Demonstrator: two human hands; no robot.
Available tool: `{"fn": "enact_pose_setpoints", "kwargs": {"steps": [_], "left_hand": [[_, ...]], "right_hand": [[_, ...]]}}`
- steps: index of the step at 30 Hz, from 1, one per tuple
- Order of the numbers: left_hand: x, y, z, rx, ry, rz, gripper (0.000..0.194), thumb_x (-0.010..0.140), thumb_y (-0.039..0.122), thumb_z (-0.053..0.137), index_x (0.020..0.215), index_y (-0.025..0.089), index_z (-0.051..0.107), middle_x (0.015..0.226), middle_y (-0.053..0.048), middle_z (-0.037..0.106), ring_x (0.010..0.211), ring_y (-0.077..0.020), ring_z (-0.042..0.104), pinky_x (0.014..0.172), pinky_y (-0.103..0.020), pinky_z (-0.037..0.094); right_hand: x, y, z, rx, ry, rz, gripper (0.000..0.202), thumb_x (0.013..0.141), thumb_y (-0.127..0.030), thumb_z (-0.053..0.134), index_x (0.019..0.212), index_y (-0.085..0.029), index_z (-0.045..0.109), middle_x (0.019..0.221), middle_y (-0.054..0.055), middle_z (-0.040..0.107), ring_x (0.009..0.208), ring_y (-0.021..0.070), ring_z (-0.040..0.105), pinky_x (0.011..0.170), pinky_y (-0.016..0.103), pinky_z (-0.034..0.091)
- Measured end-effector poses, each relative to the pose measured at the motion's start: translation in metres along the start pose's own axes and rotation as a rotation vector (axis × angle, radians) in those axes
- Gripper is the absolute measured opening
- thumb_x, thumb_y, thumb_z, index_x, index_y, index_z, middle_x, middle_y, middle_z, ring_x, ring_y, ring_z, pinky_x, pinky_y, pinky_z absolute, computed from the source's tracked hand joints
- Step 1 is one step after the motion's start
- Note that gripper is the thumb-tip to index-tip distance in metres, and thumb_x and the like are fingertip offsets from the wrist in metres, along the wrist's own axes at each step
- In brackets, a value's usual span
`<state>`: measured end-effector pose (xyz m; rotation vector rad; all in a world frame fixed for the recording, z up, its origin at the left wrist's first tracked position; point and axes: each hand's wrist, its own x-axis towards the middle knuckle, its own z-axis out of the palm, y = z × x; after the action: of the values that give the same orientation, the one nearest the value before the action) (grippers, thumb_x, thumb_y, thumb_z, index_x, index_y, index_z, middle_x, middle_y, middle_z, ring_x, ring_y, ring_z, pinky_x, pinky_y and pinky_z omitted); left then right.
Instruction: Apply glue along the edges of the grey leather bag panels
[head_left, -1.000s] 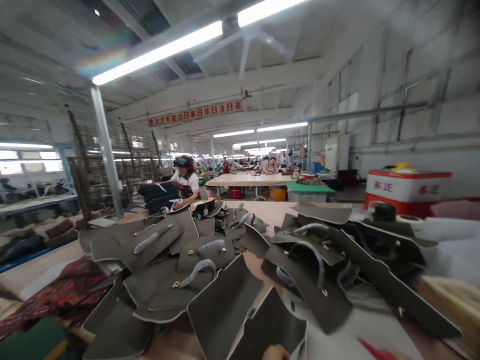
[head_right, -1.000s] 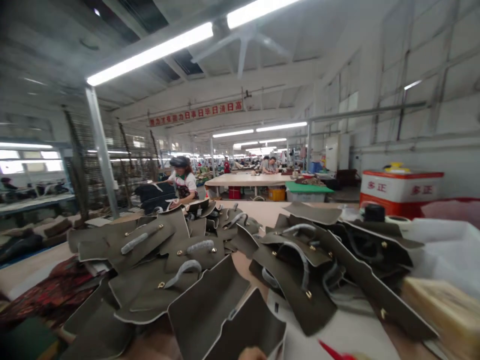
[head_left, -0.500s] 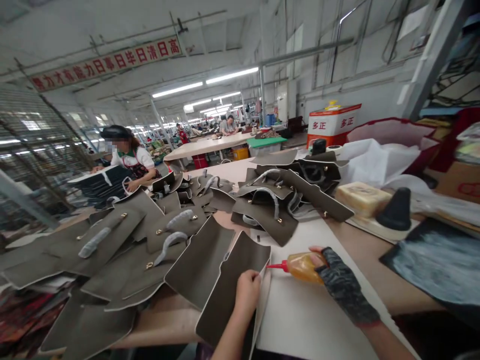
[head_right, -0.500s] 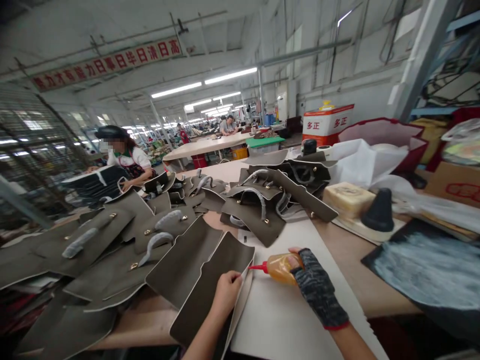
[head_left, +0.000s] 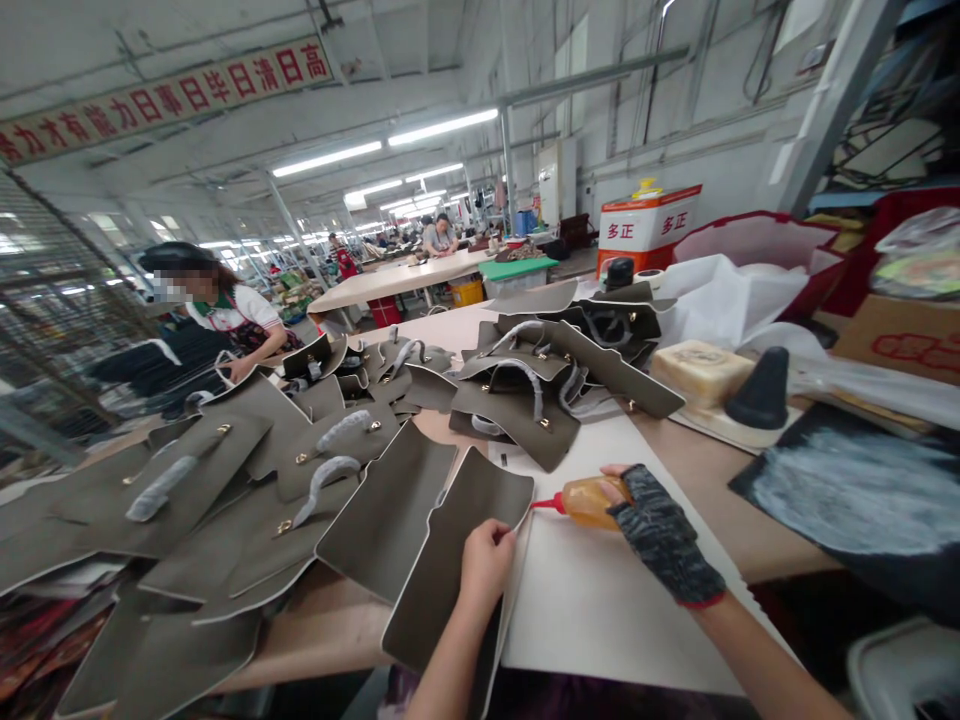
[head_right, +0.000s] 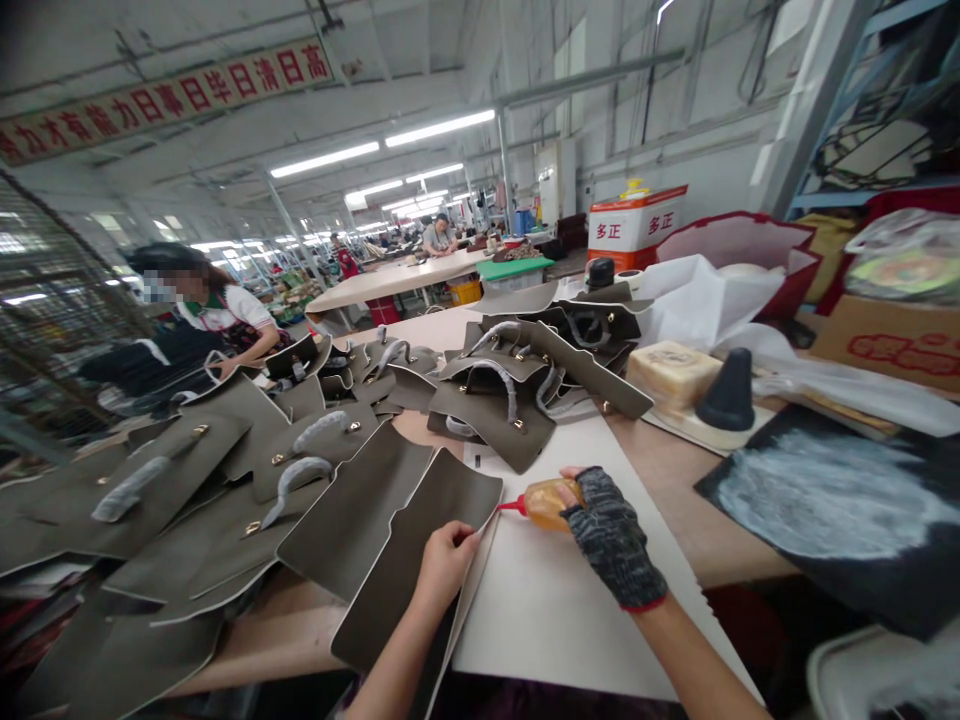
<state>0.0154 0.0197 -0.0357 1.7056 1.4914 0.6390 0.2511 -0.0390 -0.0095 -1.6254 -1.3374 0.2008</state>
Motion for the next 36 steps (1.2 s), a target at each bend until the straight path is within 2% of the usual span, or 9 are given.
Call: {"fn": "enact_pose_setpoints", "kwargs": {"steps": [4, 9, 15, 21, 36], "left_hand": [[0.001, -0.003, 0.002, 0.004, 0.003, 0.014, 0.014, 0.077, 0.019, 0.054, 0.076, 0.013, 0.067, 0.075, -0.005, 0.068, 0.074, -0.0172, 0.06, 0.068, -0.025, 0.042], [0.0, -0.001, 0.001, 0.006, 0.001, -0.004, 0.014, 0.077, 0.019, 0.054, 0.078, 0.013, 0.067, 0.077, -0.005, 0.068, 0.075, -0.0173, 0.061, 0.07, -0.026, 0.042], [-0.002, 0.0, 0.0, 0.017, 0.006, -0.013, 0.014, 0.077, 0.02, 0.055, 0.078, 0.013, 0.068, 0.075, -0.004, 0.068, 0.073, -0.0168, 0.06, 0.068, -0.025, 0.042], [-0.004, 0.0, 0.0, 0.019, 0.012, -0.005, 0.014, 0.077, 0.019, 0.056, 0.079, 0.014, 0.068, 0.077, -0.005, 0.069, 0.075, -0.0168, 0.061, 0.069, -0.026, 0.042], [-0.005, 0.0, 0.001, 0.022, 0.015, 0.025, 0.014, 0.078, 0.018, 0.056, 0.08, 0.014, 0.07, 0.079, -0.006, 0.07, 0.075, -0.0167, 0.062, 0.069, -0.026, 0.044]], "right_hand": [[-0.002, 0.001, -0.002, 0.001, -0.068, 0.026, 0.033, 0.089, -0.048, 0.044, 0.106, -0.023, 0.056, 0.106, 0.011, 0.064, 0.1, 0.0289, 0.06, 0.094, 0.048, 0.047], [-0.007, 0.002, -0.003, 0.02, -0.027, 0.051, 0.034, 0.09, -0.049, 0.042, 0.106, -0.022, 0.055, 0.107, 0.013, 0.064, 0.102, 0.0291, 0.06, 0.095, 0.046, 0.047], [-0.014, 0.003, -0.003, 0.035, -0.073, 0.083, 0.033, 0.089, -0.05, 0.043, 0.105, -0.023, 0.055, 0.105, 0.011, 0.064, 0.102, 0.0288, 0.06, 0.095, 0.047, 0.045], [-0.02, -0.007, -0.007, 0.035, -0.096, 0.124, 0.036, 0.089, -0.051, 0.042, 0.103, -0.022, 0.055, 0.104, 0.012, 0.063, 0.1, 0.0284, 0.059, 0.094, 0.046, 0.045], [-0.06, -0.017, -0.006, 0.064, -0.18, 0.164, 0.035, 0.089, -0.053, 0.043, 0.101, -0.023, 0.057, 0.1, 0.01, 0.066, 0.094, 0.0272, 0.063, 0.086, 0.041, 0.05]]}}
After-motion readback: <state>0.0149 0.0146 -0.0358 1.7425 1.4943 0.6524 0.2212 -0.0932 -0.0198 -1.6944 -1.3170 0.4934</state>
